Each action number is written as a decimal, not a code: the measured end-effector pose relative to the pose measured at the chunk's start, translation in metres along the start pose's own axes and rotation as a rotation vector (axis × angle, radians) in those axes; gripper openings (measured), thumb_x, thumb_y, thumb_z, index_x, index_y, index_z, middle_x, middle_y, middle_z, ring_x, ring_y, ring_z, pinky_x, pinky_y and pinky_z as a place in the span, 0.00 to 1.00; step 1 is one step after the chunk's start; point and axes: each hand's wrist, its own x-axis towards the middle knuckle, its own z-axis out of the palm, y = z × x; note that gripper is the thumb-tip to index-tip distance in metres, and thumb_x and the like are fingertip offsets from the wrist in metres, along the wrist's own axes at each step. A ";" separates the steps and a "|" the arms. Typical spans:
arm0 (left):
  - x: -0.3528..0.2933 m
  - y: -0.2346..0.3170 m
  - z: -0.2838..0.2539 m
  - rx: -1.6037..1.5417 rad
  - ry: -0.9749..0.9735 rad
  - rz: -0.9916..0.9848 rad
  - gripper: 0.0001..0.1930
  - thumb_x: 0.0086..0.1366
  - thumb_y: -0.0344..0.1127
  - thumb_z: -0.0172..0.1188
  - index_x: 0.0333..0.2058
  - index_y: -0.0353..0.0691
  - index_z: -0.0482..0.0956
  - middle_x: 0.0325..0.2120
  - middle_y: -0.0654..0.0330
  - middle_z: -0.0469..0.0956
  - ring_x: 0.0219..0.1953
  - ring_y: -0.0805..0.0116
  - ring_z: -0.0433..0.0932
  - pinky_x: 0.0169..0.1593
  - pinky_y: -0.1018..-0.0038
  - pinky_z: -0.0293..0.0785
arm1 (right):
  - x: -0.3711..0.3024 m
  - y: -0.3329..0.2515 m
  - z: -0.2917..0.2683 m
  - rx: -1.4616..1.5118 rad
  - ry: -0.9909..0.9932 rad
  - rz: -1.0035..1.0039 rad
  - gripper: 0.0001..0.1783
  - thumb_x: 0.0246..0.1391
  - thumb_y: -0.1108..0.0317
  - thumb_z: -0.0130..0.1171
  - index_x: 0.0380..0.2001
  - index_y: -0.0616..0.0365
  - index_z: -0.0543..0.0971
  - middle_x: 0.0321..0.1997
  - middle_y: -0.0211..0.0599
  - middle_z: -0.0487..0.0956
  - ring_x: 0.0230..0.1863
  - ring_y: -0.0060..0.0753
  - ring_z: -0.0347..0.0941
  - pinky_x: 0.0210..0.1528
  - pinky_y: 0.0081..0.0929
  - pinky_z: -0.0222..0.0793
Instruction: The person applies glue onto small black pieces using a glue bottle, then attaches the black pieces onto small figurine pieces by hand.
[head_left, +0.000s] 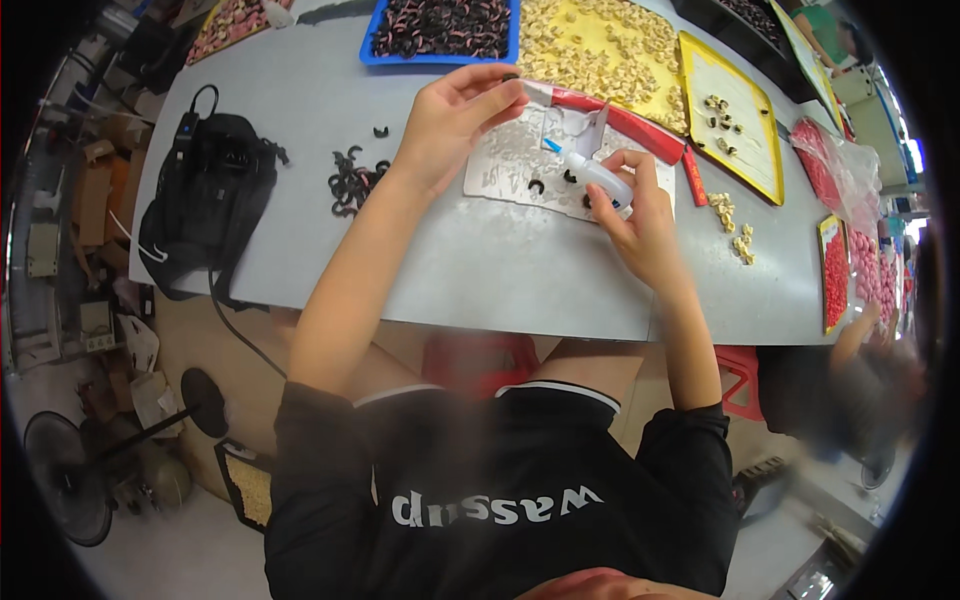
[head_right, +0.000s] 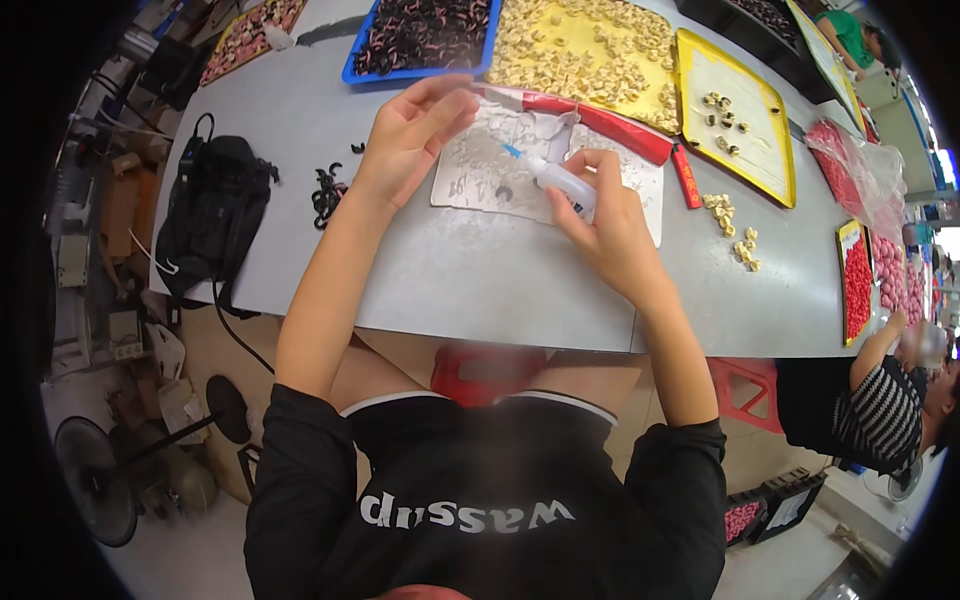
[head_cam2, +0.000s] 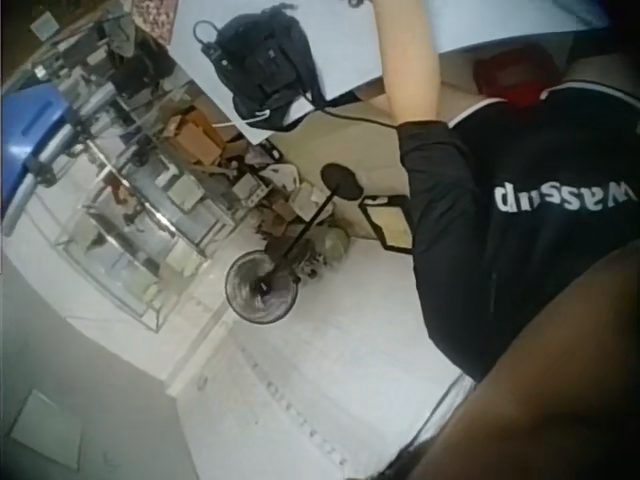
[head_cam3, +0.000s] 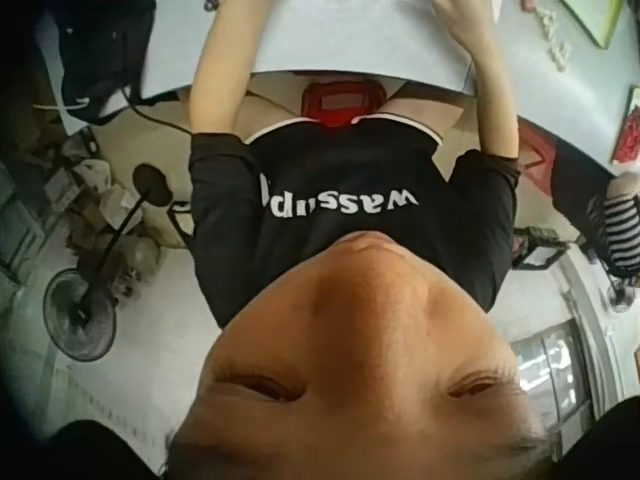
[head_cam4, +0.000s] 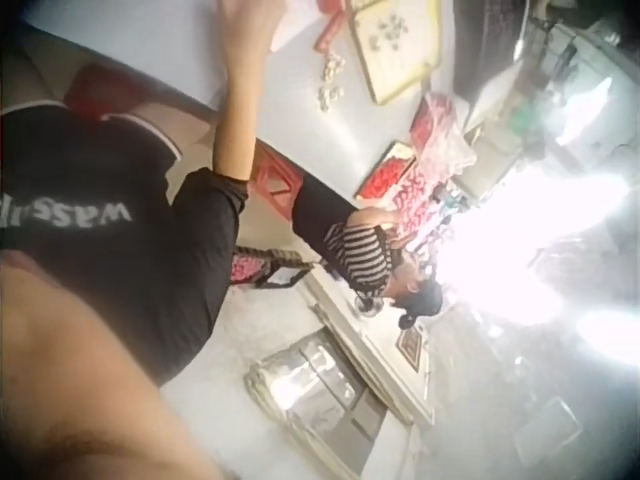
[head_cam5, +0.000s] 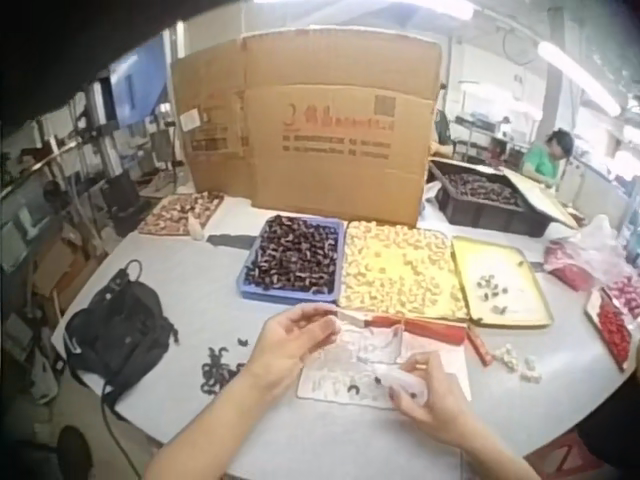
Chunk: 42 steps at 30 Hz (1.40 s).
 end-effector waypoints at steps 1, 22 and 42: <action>0.000 -0.001 0.000 -0.018 -0.023 0.019 0.15 0.61 0.30 0.62 0.45 0.31 0.75 0.36 0.59 0.78 0.41 0.71 0.78 0.50 0.76 0.75 | 0.000 -0.002 0.001 -0.014 -0.017 0.039 0.18 0.55 0.69 0.58 0.43 0.61 0.62 0.30 0.45 0.80 0.25 0.35 0.75 0.28 0.25 0.68; -0.005 -0.003 0.004 0.128 -0.069 0.028 0.16 0.57 0.30 0.65 0.45 0.36 0.76 0.38 0.63 0.77 0.42 0.74 0.76 0.50 0.76 0.71 | 0.017 -0.001 -0.044 0.666 0.168 -0.034 0.15 0.60 0.70 0.52 0.46 0.65 0.65 0.37 0.48 0.77 0.32 0.27 0.73 0.35 0.22 0.70; 0.014 -0.005 -0.003 0.111 0.144 0.097 0.12 0.61 0.29 0.61 0.43 0.34 0.74 0.33 0.62 0.77 0.35 0.77 0.75 0.41 0.84 0.72 | 0.021 0.000 -0.012 0.025 -0.032 -0.055 0.12 0.49 0.71 0.66 0.34 0.63 0.74 0.31 0.31 0.80 0.30 0.15 0.73 0.32 0.16 0.68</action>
